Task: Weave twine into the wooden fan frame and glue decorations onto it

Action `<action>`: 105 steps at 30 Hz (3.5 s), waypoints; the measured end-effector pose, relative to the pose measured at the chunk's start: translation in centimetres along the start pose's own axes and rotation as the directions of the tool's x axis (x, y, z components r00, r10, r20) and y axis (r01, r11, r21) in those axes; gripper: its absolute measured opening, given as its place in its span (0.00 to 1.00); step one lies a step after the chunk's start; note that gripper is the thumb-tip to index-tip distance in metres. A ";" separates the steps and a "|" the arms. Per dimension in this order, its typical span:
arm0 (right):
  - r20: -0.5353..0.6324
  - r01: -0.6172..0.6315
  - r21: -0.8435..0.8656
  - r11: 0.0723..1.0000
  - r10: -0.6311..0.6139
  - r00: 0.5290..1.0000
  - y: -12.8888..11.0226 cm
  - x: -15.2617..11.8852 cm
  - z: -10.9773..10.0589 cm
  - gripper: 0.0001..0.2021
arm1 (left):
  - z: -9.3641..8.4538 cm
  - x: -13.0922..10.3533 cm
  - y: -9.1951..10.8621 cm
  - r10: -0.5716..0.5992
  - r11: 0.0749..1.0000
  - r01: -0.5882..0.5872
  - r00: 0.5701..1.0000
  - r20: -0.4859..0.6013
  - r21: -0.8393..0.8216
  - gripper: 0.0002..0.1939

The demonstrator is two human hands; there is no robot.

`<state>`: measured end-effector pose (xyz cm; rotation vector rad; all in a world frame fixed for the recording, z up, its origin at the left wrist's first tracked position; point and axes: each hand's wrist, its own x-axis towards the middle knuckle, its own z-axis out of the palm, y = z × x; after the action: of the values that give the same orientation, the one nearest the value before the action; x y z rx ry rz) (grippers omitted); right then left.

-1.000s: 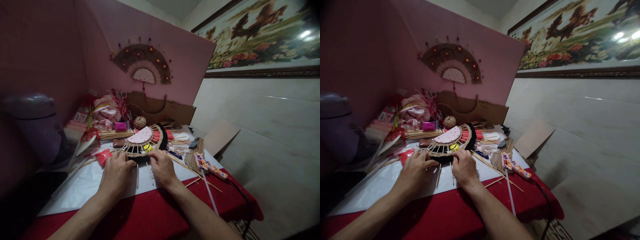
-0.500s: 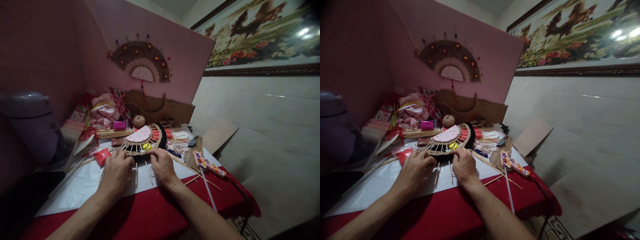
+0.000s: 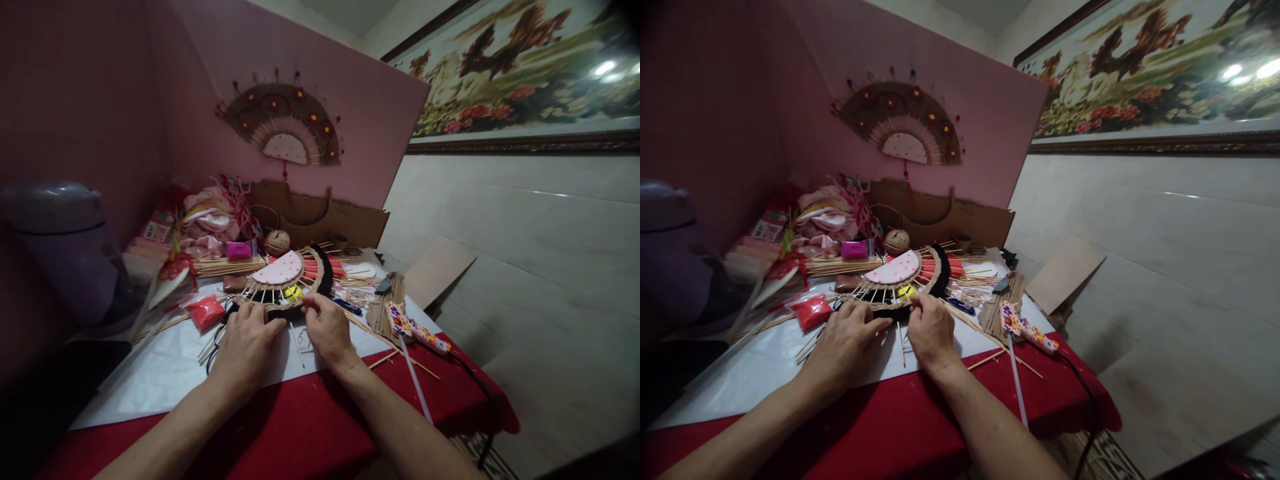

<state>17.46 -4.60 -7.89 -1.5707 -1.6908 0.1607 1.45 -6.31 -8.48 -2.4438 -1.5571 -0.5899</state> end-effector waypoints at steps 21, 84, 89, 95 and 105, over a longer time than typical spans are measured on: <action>0.150 0.072 -0.214 0.974 -0.040 0.988 -0.5 -0.6 -0.6 0.09 | -0.1 1.3 -1.2 -0.001 1.000 0.002 1.000 -0.028 0.004 0.09; 0.157 0.116 -0.257 0.959 -0.077 0.985 -0.6 -0.7 -0.5 0.11 | 0.3 3.4 -1.7 0.332 0.928 -0.315 0.942 -0.055 0.199 0.09; 0.157 0.111 -0.267 0.957 -0.071 0.985 -0.5 -0.7 -0.4 0.11 | 0.5 3.5 -1.7 0.351 0.924 -0.328 0.932 -0.093 0.198 0.10; 0.155 0.105 -0.254 0.961 -0.067 0.986 -0.6 -0.7 -0.5 0.11 | 1.1 3.2 -1.9 0.257 0.965 -0.245 0.953 -0.160 0.088 0.10; 0.143 0.100 -0.261 0.960 -0.064 0.988 -0.6 -0.7 -0.5 0.10 | 1.4 2.9 -2.4 0.272 0.962 -0.269 0.948 -0.163 0.043 0.11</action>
<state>17.22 -5.55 -7.49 -1.7132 -1.9446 -0.0066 0.73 -2.38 -8.63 -2.4614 -1.1330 -0.7029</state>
